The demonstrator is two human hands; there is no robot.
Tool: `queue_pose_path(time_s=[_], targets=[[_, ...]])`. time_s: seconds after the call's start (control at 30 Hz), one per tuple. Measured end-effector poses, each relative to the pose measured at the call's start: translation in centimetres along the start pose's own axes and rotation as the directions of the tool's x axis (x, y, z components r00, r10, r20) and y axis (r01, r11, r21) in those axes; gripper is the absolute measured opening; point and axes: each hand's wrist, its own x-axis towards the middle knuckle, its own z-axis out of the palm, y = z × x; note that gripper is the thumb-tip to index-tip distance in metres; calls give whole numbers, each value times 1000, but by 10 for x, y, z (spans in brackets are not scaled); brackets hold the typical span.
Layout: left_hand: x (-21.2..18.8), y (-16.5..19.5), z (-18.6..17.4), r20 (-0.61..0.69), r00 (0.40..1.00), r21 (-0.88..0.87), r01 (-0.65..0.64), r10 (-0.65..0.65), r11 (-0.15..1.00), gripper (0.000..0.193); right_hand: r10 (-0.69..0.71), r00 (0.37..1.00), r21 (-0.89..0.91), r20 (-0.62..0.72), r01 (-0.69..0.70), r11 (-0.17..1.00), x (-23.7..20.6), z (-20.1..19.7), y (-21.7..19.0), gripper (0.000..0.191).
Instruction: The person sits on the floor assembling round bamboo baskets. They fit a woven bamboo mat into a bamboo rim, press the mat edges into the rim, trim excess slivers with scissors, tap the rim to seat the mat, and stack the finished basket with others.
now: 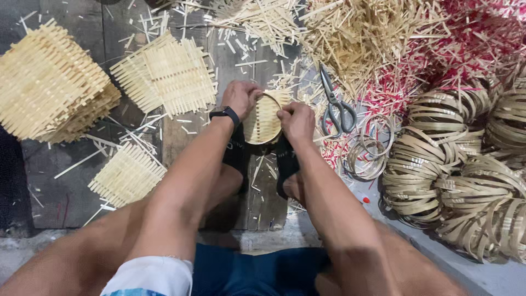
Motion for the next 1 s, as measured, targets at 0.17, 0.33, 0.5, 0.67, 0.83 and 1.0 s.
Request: queue_pose_path(time_s=[0.17, 0.33, 0.5, 0.67, 0.83, 1.0], targets=[[0, -2, 3, -29, 997, 41, -75, 76, 996, 14, 55, 998, 114, 27, -57, 992, 5, 1, 6, 15], [-1, -1, 2, -41, 994, 17, -101, 102, 995, 14, 14, 990, 135, -140, 5, 991, -28, 1, -10, 17], [-2, 3, -3, -21, 999, -21, -48, 48, 999, 15, 599, 750, 521, 281, -643, 561, -101, 49, -32, 35], [-2, 1, -2, -16, 999, -39, -42, 42, 998, 17, 603, 751, 677, 269, -592, 436, -109, 90, -18, 29], [0, -4, -2, -3, 998, -61, -59, 58, 996, 18, 528, 837, 795, 140, -413, 444, -106, 106, -21, 32], [1, -9, -1, 36, 999, -113, 6, -1, 994, 20, 477, 831, 682, 285, -525, 509, -108, 71, -28, 30]])
